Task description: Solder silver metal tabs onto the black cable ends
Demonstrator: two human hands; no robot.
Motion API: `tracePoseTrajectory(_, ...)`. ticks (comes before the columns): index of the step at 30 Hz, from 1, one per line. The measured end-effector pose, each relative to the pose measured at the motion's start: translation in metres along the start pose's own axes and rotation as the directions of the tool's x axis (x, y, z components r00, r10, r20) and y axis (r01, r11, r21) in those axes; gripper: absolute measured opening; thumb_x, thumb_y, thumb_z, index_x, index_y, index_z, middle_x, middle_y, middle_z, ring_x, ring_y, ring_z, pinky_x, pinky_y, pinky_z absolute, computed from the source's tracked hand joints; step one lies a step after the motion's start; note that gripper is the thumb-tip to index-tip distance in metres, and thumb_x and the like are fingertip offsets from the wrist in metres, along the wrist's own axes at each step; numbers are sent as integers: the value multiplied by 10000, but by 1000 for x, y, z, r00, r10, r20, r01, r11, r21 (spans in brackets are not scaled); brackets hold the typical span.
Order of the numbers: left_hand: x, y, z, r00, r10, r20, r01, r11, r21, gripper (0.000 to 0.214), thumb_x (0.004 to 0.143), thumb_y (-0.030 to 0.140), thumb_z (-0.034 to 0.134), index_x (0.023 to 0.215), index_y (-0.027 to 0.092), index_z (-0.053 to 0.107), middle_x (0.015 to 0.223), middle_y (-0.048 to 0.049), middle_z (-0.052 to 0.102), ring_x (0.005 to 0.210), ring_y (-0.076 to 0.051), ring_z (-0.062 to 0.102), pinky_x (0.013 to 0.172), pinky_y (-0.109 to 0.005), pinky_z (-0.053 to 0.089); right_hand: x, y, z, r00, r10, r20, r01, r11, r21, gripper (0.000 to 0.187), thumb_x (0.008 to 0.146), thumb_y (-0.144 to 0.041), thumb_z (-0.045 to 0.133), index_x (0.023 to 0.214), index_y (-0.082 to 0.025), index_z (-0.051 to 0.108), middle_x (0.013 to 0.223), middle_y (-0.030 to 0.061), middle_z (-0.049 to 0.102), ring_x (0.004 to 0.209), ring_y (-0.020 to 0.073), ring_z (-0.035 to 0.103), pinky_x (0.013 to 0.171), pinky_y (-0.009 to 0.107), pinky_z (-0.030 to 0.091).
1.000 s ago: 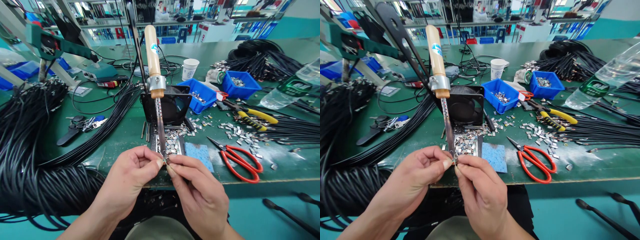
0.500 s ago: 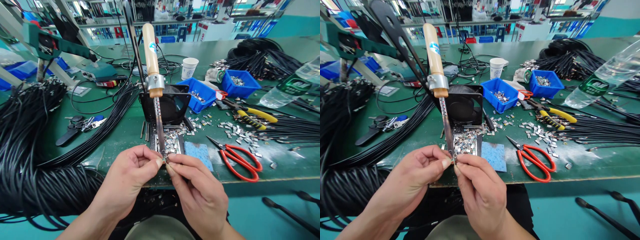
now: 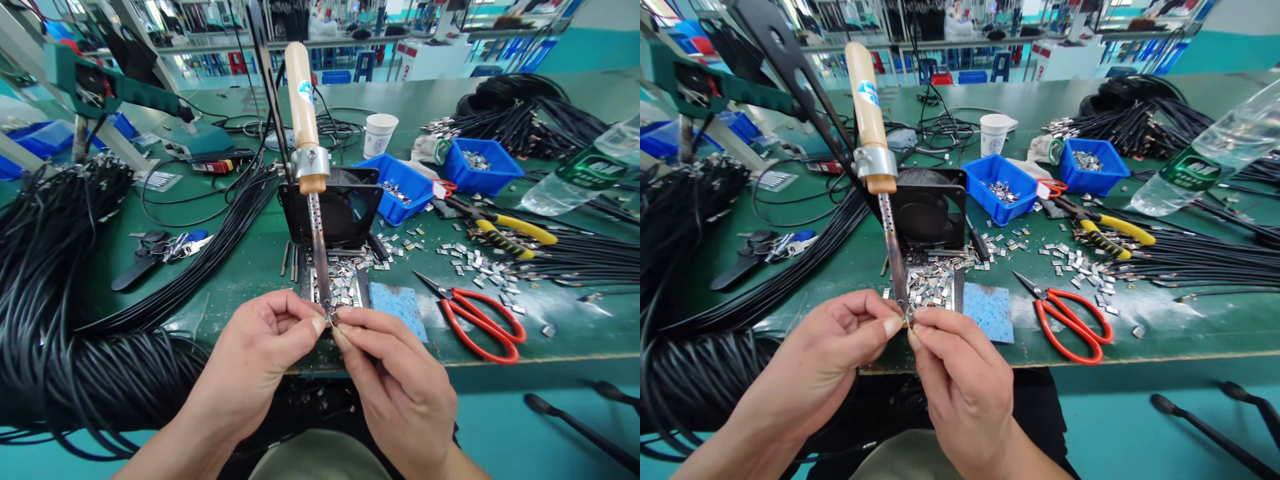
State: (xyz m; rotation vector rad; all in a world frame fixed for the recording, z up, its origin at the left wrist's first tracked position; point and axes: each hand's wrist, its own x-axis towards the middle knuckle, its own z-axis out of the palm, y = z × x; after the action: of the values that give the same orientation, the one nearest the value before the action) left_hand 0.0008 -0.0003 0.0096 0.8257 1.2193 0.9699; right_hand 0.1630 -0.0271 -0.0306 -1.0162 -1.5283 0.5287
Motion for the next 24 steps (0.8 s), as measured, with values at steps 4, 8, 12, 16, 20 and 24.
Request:
tracePoseTrajectory(4, 0, 0, 0, 1000, 2, 0, -2, 1000, -7, 160, 782, 213, 835, 685, 171, 715, 623, 58, 605, 546, -65, 390, 506, -166, 326, -1, 0, -1, 1000, -6, -3, 6, 1000, 0, 228, 881, 38, 721, 994, -150, 781, 1107, 57, 788, 997, 113, 755, 964, 170, 588)
tracePoseTrajectory(8, 2, -1, 1, 1000, -1, 10, 1, 1000, -15, 176, 799, 213, 828, 681, 173, 704, 610, 64, 583, 545, -69, 375, 503, -169, 317, -2, 0, 0, 1000, -11, 0, 11, 1000, 2, 247, 875, 41, 724, 1003, -162, 778, 1113, 57, 790, 996, 125, 761, 963, 195, 603)
tracePoseTrajectory(12, 2, -1, 0, 1000, -9, 23, 10, 999, -31, 194, 800, 217, 837, 674, 174, 697, 594, 66, 557, 548, -76, 361, 500, -177, 310, -2, 1, 0, 1000, -8, 1, 8, 1000, 19, 270, 872, 48, 719, 1014, -175, 777, 1121, 60, 792, 1001, 140, 765, 964, 226, 616)
tracePoseTrajectory(16, 1, 0, -1, 999, -27, 31, 28, 998, -48, 199, 799, 231, 843, 677, 175, 695, 577, 71, 526, 540, -78, 340, 490, -183, 291, -2, 2, -1, 1000, -21, 2, 21, 999, 24, 276, 871, 51, 716, 1021, -173, 776, 1119, 66, 796, 1001, 145, 768, 963, 231, 620)
tracePoseTrajectory(20, 2, 0, -1, 999, -39, 29, 41, 998, -45, 199, 802, 232, 834, 673, 175, 694, 561, 75, 508, 531, -77, 323, 484, -189, 279, -3, 2, -1, 1000, -24, 2, 24, 999, 30, 269, 868, 55, 714, 1019, -159, 779, 1122, 77, 797, 1011, 145, 768, 975, 218, 612)
tracePoseTrajectory(24, 3, 0, -1, 999, -45, 28, 46, 998, -41, 194, 800, 234, 832, 675, 174, 696, 560, 76, 502, 530, -78, 317, 485, -194, 274, -3, 3, -2, 1000, -24, 10, 24, 999, 21, 283, 867, 52, 716, 1031, -169, 781, 1134, 75, 796, 1010, 154, 770, 965, 241, 625)
